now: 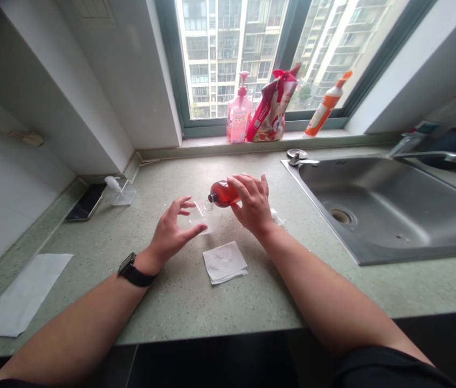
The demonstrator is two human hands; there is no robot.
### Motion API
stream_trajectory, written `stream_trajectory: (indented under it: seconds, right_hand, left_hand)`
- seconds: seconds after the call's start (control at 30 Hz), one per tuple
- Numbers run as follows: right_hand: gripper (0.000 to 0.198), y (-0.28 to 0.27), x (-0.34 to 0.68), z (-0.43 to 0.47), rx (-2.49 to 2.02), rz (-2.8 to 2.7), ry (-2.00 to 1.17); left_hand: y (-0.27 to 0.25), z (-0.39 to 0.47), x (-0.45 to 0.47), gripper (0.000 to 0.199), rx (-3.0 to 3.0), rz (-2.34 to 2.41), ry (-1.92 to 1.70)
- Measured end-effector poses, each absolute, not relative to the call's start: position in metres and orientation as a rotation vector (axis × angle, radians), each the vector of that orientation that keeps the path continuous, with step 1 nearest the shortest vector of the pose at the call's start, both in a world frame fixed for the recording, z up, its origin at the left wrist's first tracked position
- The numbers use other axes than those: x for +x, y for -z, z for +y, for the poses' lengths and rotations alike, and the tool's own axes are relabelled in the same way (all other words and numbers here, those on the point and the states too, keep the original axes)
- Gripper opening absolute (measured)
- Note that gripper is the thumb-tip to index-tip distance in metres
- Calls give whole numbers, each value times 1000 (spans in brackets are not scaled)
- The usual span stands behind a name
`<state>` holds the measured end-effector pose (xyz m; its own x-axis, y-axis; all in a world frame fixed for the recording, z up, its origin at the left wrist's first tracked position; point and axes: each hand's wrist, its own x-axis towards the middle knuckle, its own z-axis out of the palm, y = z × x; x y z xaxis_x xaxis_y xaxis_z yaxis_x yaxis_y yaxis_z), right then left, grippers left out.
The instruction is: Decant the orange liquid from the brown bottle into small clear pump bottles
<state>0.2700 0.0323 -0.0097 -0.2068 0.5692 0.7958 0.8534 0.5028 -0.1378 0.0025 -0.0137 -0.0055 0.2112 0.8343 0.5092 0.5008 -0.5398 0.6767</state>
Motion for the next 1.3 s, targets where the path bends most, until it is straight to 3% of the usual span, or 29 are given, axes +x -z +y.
stream_trajectory:
  seconds: [1.3]
  right_hand:
    - [74,11,271,33,-1202,-1904,411]
  left_hand:
    - [5,-14,3,87,2112,1237,-1223]
